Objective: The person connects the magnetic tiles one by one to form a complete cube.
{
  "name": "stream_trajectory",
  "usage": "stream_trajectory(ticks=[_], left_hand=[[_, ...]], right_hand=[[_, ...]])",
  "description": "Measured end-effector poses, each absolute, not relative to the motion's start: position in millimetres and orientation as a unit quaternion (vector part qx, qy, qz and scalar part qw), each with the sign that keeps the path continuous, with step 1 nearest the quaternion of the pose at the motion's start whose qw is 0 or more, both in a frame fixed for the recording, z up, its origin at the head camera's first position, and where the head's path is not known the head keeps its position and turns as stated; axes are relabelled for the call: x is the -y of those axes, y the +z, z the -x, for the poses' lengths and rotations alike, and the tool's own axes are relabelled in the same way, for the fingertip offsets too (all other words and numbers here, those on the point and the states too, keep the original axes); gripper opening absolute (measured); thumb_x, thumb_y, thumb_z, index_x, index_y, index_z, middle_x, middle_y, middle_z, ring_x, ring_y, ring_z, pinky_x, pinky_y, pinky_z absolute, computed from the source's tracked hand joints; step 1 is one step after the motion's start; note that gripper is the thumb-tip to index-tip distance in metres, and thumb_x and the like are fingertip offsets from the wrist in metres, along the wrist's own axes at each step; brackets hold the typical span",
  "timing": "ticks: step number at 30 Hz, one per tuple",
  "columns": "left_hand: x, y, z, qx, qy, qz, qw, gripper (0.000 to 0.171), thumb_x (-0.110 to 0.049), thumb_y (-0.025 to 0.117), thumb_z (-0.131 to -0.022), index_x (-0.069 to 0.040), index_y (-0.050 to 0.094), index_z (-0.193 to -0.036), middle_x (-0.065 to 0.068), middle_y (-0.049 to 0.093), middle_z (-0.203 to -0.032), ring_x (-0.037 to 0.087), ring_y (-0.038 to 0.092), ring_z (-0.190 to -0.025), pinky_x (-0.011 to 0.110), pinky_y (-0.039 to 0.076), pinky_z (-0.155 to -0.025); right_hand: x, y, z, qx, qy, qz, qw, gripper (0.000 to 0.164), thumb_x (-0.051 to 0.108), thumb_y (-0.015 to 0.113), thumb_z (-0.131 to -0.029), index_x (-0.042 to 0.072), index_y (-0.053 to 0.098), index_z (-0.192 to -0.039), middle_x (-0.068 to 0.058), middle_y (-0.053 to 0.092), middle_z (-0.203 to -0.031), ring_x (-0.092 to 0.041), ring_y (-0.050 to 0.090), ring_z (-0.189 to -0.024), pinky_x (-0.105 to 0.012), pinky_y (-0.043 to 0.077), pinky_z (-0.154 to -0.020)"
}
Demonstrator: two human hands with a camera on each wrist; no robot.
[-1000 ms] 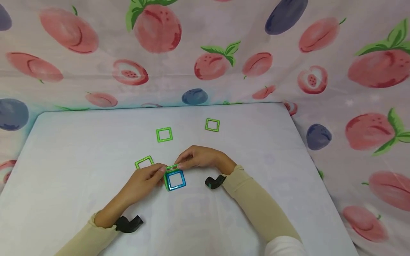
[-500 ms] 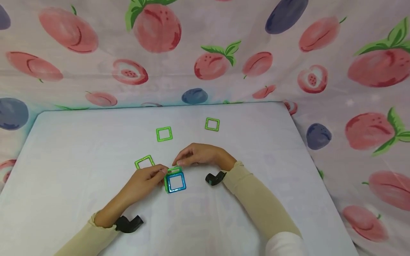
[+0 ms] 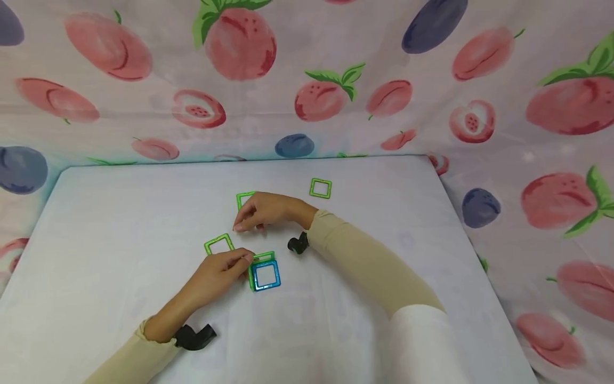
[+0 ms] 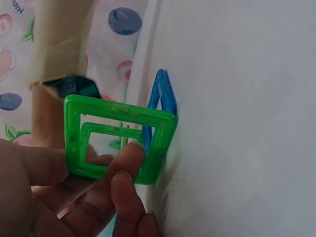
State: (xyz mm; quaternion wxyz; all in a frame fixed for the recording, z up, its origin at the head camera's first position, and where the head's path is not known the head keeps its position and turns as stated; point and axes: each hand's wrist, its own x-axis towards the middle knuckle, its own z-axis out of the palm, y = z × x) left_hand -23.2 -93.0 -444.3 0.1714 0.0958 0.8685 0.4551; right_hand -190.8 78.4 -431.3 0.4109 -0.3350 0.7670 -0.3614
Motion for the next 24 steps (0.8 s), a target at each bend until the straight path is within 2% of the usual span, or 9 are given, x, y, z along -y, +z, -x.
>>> stream_trajectory(ticks=[3, 7, 14, 19, 24], left_hand=[[93, -444, 24, -0.867, 0.459, -0.099, 0.169, 0.024, -0.032, 0.051, -0.108, -0.022, 0.072, -0.106, -0.005, 0.061, -0.071, 0.011, 0.049, -0.063, 0.025, 0.034, -0.058], [94, -445, 24, -0.866, 0.46, -0.1, 0.167, 0.024, -0.032, 0.051, -0.108, -0.022, 0.072, -0.102, -0.008, 0.06, -0.069, 0.011, 0.05, -0.064, 0.025, 0.035, -0.058], [93, -445, 24, -0.87, 0.455, -0.102, 0.162, 0.025, -0.032, 0.05, -0.108, -0.022, 0.071, -0.098, -0.01, 0.057, -0.067, 0.01, 0.048, -0.062, 0.025, 0.035, -0.058], [93, -444, 23, -0.87, 0.455, -0.101, 0.162, 0.024, -0.031, 0.051, -0.108, -0.021, 0.072, -0.103, -0.008, 0.059, -0.068, 0.01, 0.052, -0.065, 0.025, 0.037, -0.061], [93, -444, 22, -0.869, 0.457, -0.1, 0.159, 0.022, -0.029, 0.052, -0.108, -0.02, 0.072, -0.102, -0.009, 0.058, -0.067, 0.009, 0.051, -0.064, 0.025, 0.037, -0.061]], right_hand=[[-60, -428, 197, -0.777, -0.327, 0.358, 0.403, 0.017, 0.03, 0.076, -0.094, 0.017, 0.081, -0.105, -0.014, 0.073, -0.087, -0.018, 0.056, -0.062, -0.028, 0.049, -0.066], [-38, -427, 196, -0.795, -0.267, 0.373, 0.396, 0.016, 0.032, 0.079, -0.091, 0.021, 0.081, -0.103, -0.006, 0.074, -0.081, -0.016, 0.056, -0.059, -0.024, 0.048, -0.061], [-15, -428, 188, -0.818, -0.218, 0.377, 0.376, 0.014, 0.031, 0.086, -0.084, 0.021, 0.08, -0.091, 0.003, 0.065, -0.066, -0.01, 0.054, -0.054, -0.021, 0.044, -0.057], [-8, -431, 185, -0.832, -0.185, 0.374, 0.364, 0.016, 0.03, 0.089, -0.08, 0.02, 0.077, -0.083, 0.007, 0.066, -0.067, -0.006, 0.054, -0.057, -0.019, 0.043, -0.057], [-4, -430, 184, -0.842, -0.135, 0.404, 0.332, 0.016, 0.033, 0.086, -0.084, 0.02, 0.077, -0.079, 0.008, 0.07, -0.072, -0.006, 0.057, -0.068, -0.019, 0.044, -0.064]])
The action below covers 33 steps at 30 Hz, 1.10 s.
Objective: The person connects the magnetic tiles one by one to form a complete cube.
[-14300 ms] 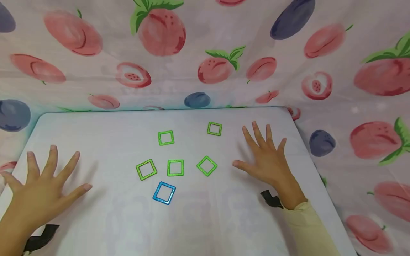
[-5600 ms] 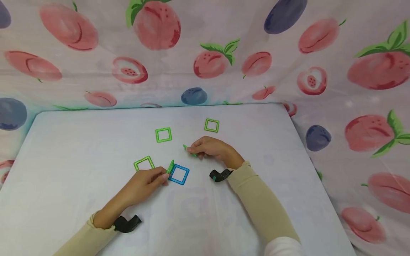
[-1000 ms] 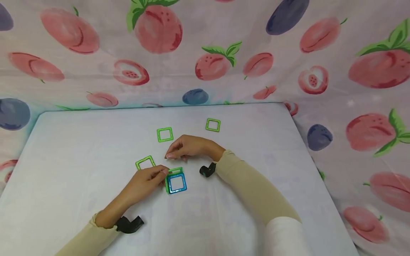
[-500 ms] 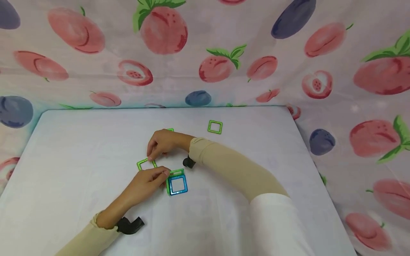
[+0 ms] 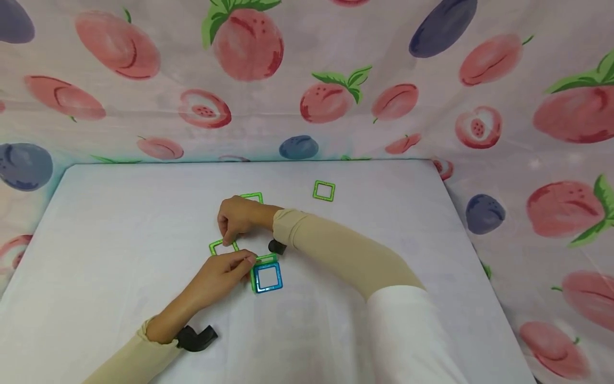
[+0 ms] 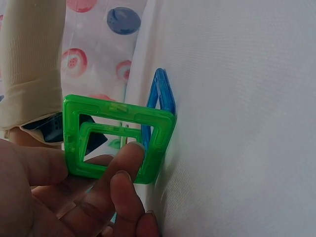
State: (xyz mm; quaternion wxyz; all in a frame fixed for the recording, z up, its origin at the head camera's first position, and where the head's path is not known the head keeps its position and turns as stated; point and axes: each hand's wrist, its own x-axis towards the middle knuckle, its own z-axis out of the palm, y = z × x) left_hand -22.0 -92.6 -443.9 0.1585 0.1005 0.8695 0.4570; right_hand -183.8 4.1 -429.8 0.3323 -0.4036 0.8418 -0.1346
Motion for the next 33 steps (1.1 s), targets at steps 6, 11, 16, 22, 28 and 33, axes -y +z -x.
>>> stream_trajectory(ticks=[6, 11, 16, 22, 28, 33], left_hand=[[91, -444, 24, -0.871, 0.453, -0.101, 0.162, 0.024, -0.03, 0.052, -0.108, -0.021, 0.071, -0.098, -0.009, 0.058, -0.067, 0.009, 0.048, -0.063, 0.025, 0.036, -0.06], [94, -444, 25, -0.874, 0.447, -0.087, 0.172, 0.023, -0.03, 0.05, -0.108, -0.021, 0.072, -0.105, -0.006, 0.063, -0.074, 0.012, 0.053, -0.07, 0.028, 0.04, -0.066], [94, -445, 25, -0.869, 0.459, -0.069, 0.172, 0.023, -0.029, 0.051, -0.108, -0.021, 0.072, -0.111, -0.004, 0.069, -0.081, 0.014, 0.058, -0.078, 0.031, 0.044, -0.072], [94, -445, 25, -0.869, 0.466, -0.047, 0.162, 0.023, -0.029, 0.05, -0.108, -0.02, 0.071, -0.113, -0.002, 0.07, -0.082, 0.015, 0.058, -0.081, 0.033, 0.045, -0.075], [95, -442, 25, -0.868, 0.47, -0.023, 0.156, 0.024, -0.028, 0.05, -0.108, -0.019, 0.071, -0.114, 0.002, 0.066, -0.082, 0.017, 0.057, -0.08, 0.033, 0.044, -0.073], [95, -441, 28, -0.863, 0.48, -0.015, 0.155, 0.025, -0.03, 0.047, -0.11, -0.017, 0.069, -0.113, 0.004, 0.065, -0.082, 0.016, 0.055, -0.076, 0.029, 0.042, -0.069]], right_hand=[[-14, -423, 192, -0.849, -0.122, 0.408, 0.312, 0.018, 0.035, 0.082, -0.088, 0.02, 0.076, -0.079, 0.009, 0.066, -0.075, -0.009, 0.055, -0.078, -0.021, 0.043, -0.07], [-41, -412, 200, -0.848, -0.188, 0.387, 0.31, 0.019, 0.033, 0.077, -0.091, 0.018, 0.074, -0.08, 0.004, 0.062, -0.07, -0.01, 0.052, -0.068, -0.023, 0.041, -0.063], [-83, -400, 201, -0.83, -0.311, 0.324, 0.33, 0.024, 0.034, 0.076, -0.093, 0.012, 0.074, -0.084, -0.006, 0.06, -0.07, -0.013, 0.05, -0.063, -0.026, 0.041, -0.06], [-130, -395, 191, -0.794, -0.412, 0.247, 0.372, 0.032, 0.033, 0.074, -0.094, 0.002, 0.068, -0.087, -0.001, 0.045, -0.062, -0.017, 0.04, -0.057, -0.029, 0.032, -0.056], [-162, -401, 175, -0.762, -0.475, 0.19, 0.396, 0.028, 0.027, 0.072, -0.096, 0.0, 0.066, -0.094, 0.0, 0.042, -0.065, -0.016, 0.037, -0.057, -0.028, 0.028, -0.054], [-177, -406, 160, -0.773, -0.465, 0.17, 0.396, 0.029, 0.027, 0.07, -0.098, -0.003, 0.068, -0.099, 0.002, 0.041, -0.064, -0.015, 0.036, -0.057, -0.027, 0.027, -0.054]])
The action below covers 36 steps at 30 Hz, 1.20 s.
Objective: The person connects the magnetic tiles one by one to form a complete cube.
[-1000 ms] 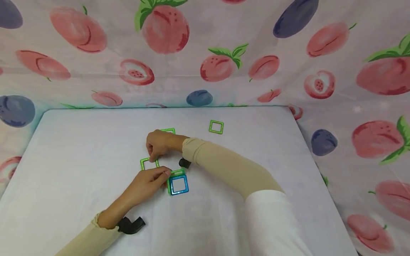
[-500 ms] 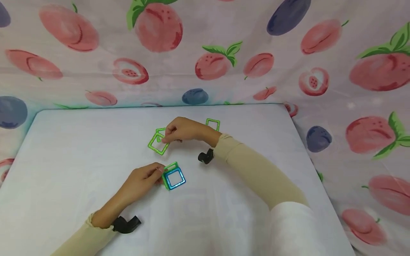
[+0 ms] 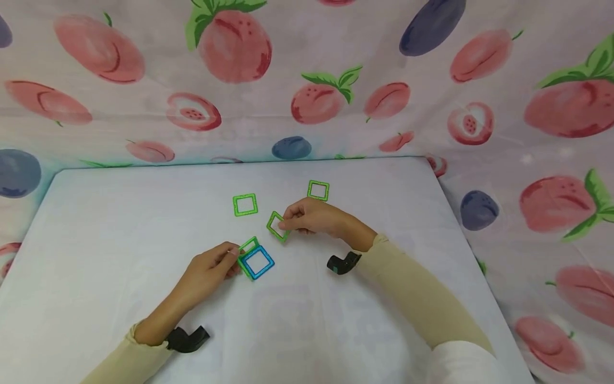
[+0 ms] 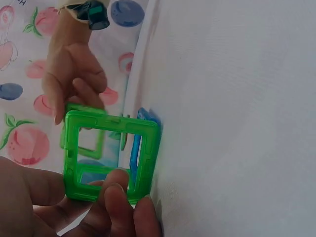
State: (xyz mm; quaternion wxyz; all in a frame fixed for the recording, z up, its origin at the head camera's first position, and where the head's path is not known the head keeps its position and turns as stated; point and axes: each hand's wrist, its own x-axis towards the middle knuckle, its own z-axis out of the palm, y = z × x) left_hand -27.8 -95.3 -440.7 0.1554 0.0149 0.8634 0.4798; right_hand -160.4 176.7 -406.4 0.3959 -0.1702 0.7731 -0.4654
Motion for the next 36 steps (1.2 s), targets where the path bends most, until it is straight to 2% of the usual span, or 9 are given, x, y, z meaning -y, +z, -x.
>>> stream_trajectory(ticks=[5, 12, 18, 27, 36], left_hand=[[96, -443, 28, -0.862, 0.483, -0.02, 0.149, 0.025, -0.03, 0.047, -0.11, -0.017, 0.068, -0.112, 0.004, 0.066, -0.081, 0.016, 0.055, -0.073, 0.029, 0.041, -0.068], [96, -446, 29, -0.866, 0.479, -0.024, 0.144, 0.025, -0.031, 0.047, -0.11, -0.018, 0.068, -0.114, 0.004, 0.064, -0.08, 0.016, 0.055, -0.074, 0.03, 0.041, -0.068], [94, -447, 29, -0.866, 0.479, -0.034, 0.141, 0.027, -0.033, 0.046, -0.11, -0.019, 0.068, -0.118, 0.002, 0.063, -0.079, 0.016, 0.055, -0.075, 0.032, 0.042, -0.069], [94, -449, 29, -0.87, 0.472, -0.034, 0.139, 0.027, -0.032, 0.046, -0.11, -0.018, 0.068, -0.115, 0.001, 0.062, -0.079, 0.017, 0.056, -0.075, 0.032, 0.043, -0.068], [95, -448, 27, -0.874, 0.467, -0.029, 0.133, 0.027, -0.032, 0.046, -0.11, -0.018, 0.069, -0.115, 0.002, 0.066, -0.081, 0.017, 0.057, -0.076, 0.032, 0.044, -0.069]], right_hand=[[-177, -418, 147, -0.78, -0.445, 0.162, 0.408, 0.024, 0.026, 0.067, -0.1, 0.003, 0.073, -0.1, 0.004, 0.042, -0.064, -0.013, 0.037, -0.058, -0.025, 0.028, -0.055], [-170, -431, 140, -0.768, -0.454, 0.175, 0.417, 0.029, 0.027, 0.067, -0.1, -0.002, 0.07, -0.097, 0.004, 0.042, -0.063, -0.013, 0.037, -0.06, -0.025, 0.028, -0.056], [-164, -438, 138, -0.76, -0.458, 0.196, 0.417, 0.028, 0.027, 0.064, -0.102, 0.0, 0.071, -0.097, 0.003, 0.043, -0.063, -0.014, 0.039, -0.061, -0.026, 0.031, -0.059], [-152, -454, 129, -0.731, -0.486, 0.217, 0.427, 0.027, 0.026, 0.061, -0.104, 0.001, 0.068, -0.097, 0.002, 0.044, -0.065, -0.016, 0.042, -0.064, -0.026, 0.035, -0.064], [-152, -460, 129, -0.735, -0.496, 0.221, 0.405, 0.024, 0.025, 0.064, -0.102, 0.002, 0.07, -0.096, 0.003, 0.042, -0.062, -0.014, 0.04, -0.057, -0.025, 0.033, -0.057]])
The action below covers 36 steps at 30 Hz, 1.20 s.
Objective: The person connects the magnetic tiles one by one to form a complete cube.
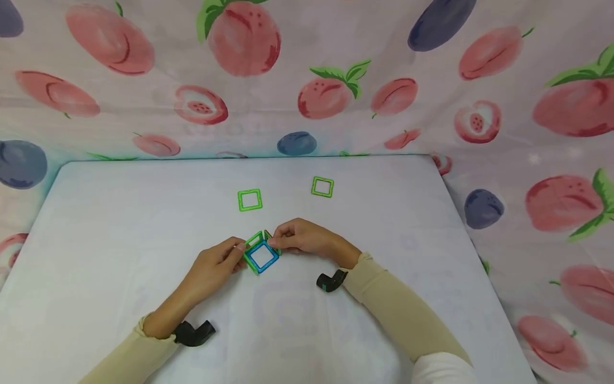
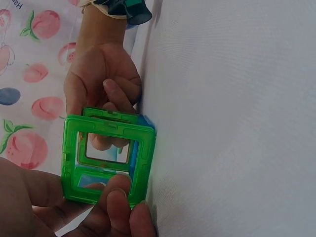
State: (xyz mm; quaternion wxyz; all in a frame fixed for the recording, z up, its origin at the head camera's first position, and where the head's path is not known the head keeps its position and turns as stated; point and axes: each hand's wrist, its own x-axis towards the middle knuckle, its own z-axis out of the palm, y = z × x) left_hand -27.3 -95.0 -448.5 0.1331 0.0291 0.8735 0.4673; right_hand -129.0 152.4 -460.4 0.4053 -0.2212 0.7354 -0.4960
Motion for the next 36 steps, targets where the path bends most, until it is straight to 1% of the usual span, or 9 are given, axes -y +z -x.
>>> stream_trajectory(ticks=[8, 15, 17, 21, 23, 28, 32, 36], left_hand=[[95.5, -447.9, 28.1, -0.875, 0.465, -0.026, 0.133, 0.029, -0.031, 0.047, -0.109, -0.018, 0.07, -0.121, 0.002, 0.067, -0.082, 0.016, 0.058, -0.078, 0.032, 0.044, -0.07], [95.8, -447.5, 27.9, -0.873, 0.468, -0.025, 0.134, 0.029, -0.032, 0.046, -0.11, -0.018, 0.069, -0.121, 0.003, 0.068, -0.083, 0.017, 0.058, -0.078, 0.032, 0.044, -0.07], [95.6, -447.1, 28.1, -0.872, 0.469, -0.023, 0.136, 0.03, -0.033, 0.045, -0.11, -0.017, 0.069, -0.118, 0.003, 0.068, -0.083, 0.017, 0.058, -0.078, 0.032, 0.044, -0.071], [95.3, -446.3, 28.5, -0.869, 0.474, -0.019, 0.142, 0.031, -0.035, 0.044, -0.11, -0.016, 0.068, -0.114, 0.003, 0.066, -0.082, 0.016, 0.057, -0.076, 0.032, 0.044, -0.07], [95.1, -445.8, 28.7, -0.868, 0.475, -0.019, 0.143, 0.031, -0.035, 0.044, -0.11, -0.015, 0.068, -0.113, 0.003, 0.066, -0.082, 0.015, 0.056, -0.076, 0.031, 0.043, -0.069], [94.8, -445.9, 29.5, -0.869, 0.473, -0.02, 0.14, 0.028, -0.032, 0.046, -0.11, -0.013, 0.067, -0.113, 0.003, 0.066, -0.082, 0.014, 0.055, -0.074, 0.03, 0.042, -0.068], [95.7, -446.5, 29.5, -0.87, 0.473, -0.022, 0.14, 0.026, -0.032, 0.048, -0.109, -0.014, 0.067, -0.108, 0.003, 0.067, -0.082, 0.014, 0.054, -0.072, 0.03, 0.042, -0.066], [96.1, -446.9, 29.2, -0.866, 0.477, -0.025, 0.146, 0.025, -0.032, 0.051, -0.108, -0.014, 0.067, -0.102, 0.003, 0.067, -0.08, 0.013, 0.053, -0.07, 0.028, 0.04, -0.065]], right_hand=[[-149.0, -462.2, 131.0, -0.729, -0.502, 0.206, 0.416, 0.023, 0.024, 0.065, -0.101, 0.001, 0.07, -0.103, 0.003, 0.045, -0.064, -0.012, 0.038, -0.056, -0.024, 0.031, -0.054], [-153.0, -462.0, 133.2, -0.722, -0.514, 0.227, 0.404, 0.025, 0.022, 0.059, -0.105, -0.001, 0.068, -0.106, 0.002, 0.045, -0.068, -0.013, 0.039, -0.058, -0.024, 0.033, -0.057], [-153.6, -461.8, 132.6, -0.716, -0.517, 0.235, 0.407, 0.022, 0.02, 0.061, -0.103, 0.0, 0.067, -0.105, 0.002, 0.048, -0.07, -0.012, 0.041, -0.062, -0.024, 0.034, -0.059], [-154.2, -462.9, 130.9, -0.717, -0.511, 0.24, 0.409, 0.016, 0.017, 0.071, -0.095, 0.003, 0.068, -0.103, 0.004, 0.055, -0.075, -0.011, 0.046, -0.07, -0.023, 0.038, -0.064], [-154.9, -463.6, 130.1, -0.718, -0.513, 0.241, 0.404, 0.015, 0.014, 0.073, -0.093, 0.002, 0.068, -0.101, 0.003, 0.056, -0.075, -0.011, 0.048, -0.071, -0.023, 0.039, -0.065], [-154.5, -463.9, 128.5, -0.719, -0.515, 0.252, 0.394, 0.015, 0.011, 0.071, -0.096, -0.002, 0.071, -0.102, 0.001, 0.06, -0.078, -0.011, 0.05, -0.073, -0.022, 0.042, -0.067], [-153.7, -465.4, 128.2, -0.735, -0.504, 0.25, 0.379, 0.016, 0.015, 0.069, -0.098, 0.001, 0.074, -0.105, 0.001, 0.061, -0.079, -0.012, 0.05, -0.076, -0.022, 0.042, -0.068], [-154.2, -464.8, 127.8, -0.751, -0.496, 0.24, 0.364, 0.018, 0.018, 0.066, -0.101, 0.004, 0.075, -0.106, 0.0, 0.065, -0.087, -0.016, 0.052, -0.084, -0.024, 0.044, -0.075]])
